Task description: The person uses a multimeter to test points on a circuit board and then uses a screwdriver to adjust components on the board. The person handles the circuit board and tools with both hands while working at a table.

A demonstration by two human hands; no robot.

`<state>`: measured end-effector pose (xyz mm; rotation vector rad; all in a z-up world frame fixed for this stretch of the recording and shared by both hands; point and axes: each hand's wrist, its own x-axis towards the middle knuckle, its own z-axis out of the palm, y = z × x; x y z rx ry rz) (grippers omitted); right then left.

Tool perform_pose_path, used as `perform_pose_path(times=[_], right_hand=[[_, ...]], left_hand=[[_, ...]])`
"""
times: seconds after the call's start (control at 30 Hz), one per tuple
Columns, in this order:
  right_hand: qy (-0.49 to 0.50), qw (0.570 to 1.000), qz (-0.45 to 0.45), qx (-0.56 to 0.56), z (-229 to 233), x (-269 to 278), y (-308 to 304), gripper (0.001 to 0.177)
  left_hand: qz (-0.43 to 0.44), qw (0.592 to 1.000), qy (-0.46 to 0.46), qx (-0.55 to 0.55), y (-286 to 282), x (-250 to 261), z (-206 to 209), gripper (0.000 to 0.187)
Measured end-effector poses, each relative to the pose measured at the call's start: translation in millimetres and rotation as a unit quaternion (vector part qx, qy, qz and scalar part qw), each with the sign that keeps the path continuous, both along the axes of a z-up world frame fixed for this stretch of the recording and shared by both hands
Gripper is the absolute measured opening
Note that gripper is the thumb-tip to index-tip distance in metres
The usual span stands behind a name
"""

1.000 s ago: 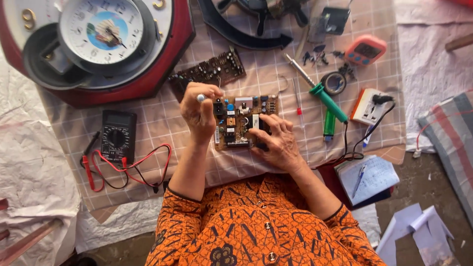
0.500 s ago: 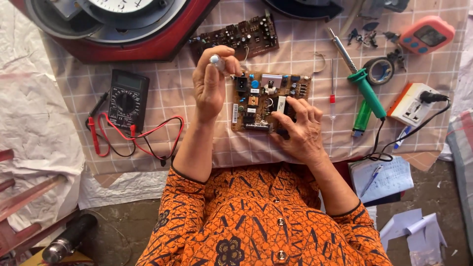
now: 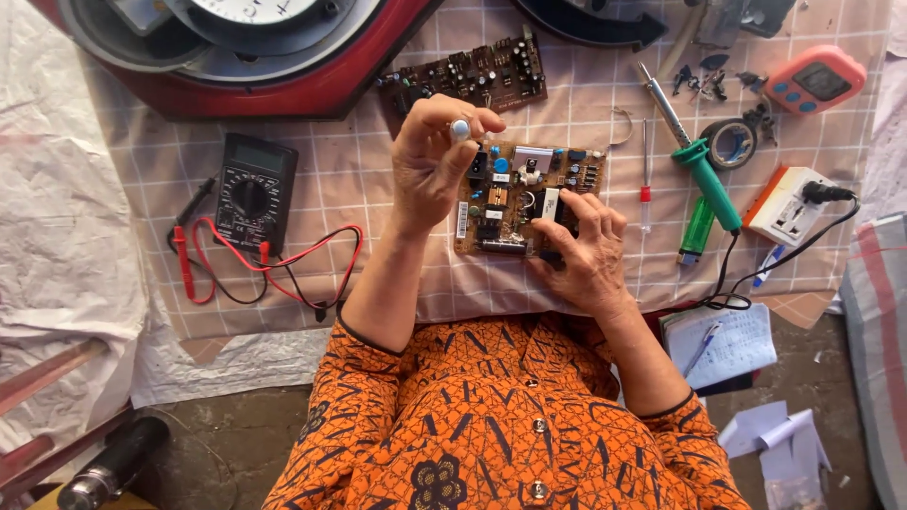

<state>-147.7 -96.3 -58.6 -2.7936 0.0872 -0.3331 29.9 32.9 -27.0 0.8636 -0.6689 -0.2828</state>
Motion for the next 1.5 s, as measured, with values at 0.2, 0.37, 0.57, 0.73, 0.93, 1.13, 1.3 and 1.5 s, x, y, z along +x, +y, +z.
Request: perform_pose_path(times=[0.2, 0.37, 0.57, 0.73, 0.93, 1.13, 1.3, 1.5], right_hand=[[0.003, 1.0, 0.002, -0.003, -4.0, 0.9, -3.0, 0.051], [0.02, 1.0, 0.001, 0.01, -10.6, -0.9, -5.2, 0.05], [-0.099, 0.993, 0.037, 0.054, -21.7, 4.5, -15.5, 0.036], [-0.098, 0.993, 0.034, 0.059, -25.3, 2.8, -17.0, 0.035], [-0.121, 0.99, 0.032, 0.06, -31.8, 4.7, -17.7, 0.035], [-0.114, 0.991, 0.031, 0.058, -30.9, 4.2, -18.4, 0.034], [-0.106, 0.992, 0.034, 0.066, -24.2, 4.0, -19.1, 0.034], [-0.11, 0.991, 0.029, 0.07, -23.0, 6.1, -19.3, 0.033]], left_hand=[[-0.023, 0.999, 0.021, 0.038, -1.8, -2.7, -8.2, 0.02], [-0.013, 0.999, -0.001, 0.051, 1.7, 3.8, -22.2, 0.032], [0.077, 0.986, -0.114, 0.092, -12.8, 3.4, -24.1, 0.033], [0.141, 0.984, -0.092, 0.062, -18.6, -2.1, -18.4, 0.028], [0.103, 0.99, -0.069, 0.062, -4.9, 5.1, -27.6, 0.03], [0.107, 0.989, -0.075, 0.071, -6.9, 1.6, -29.2, 0.052], [0.131, 0.977, -0.115, 0.122, -8.9, -0.1, -10.6, 0.043], [0.184, 0.943, -0.214, 0.178, -8.7, -4.8, -6.1, 0.03]])
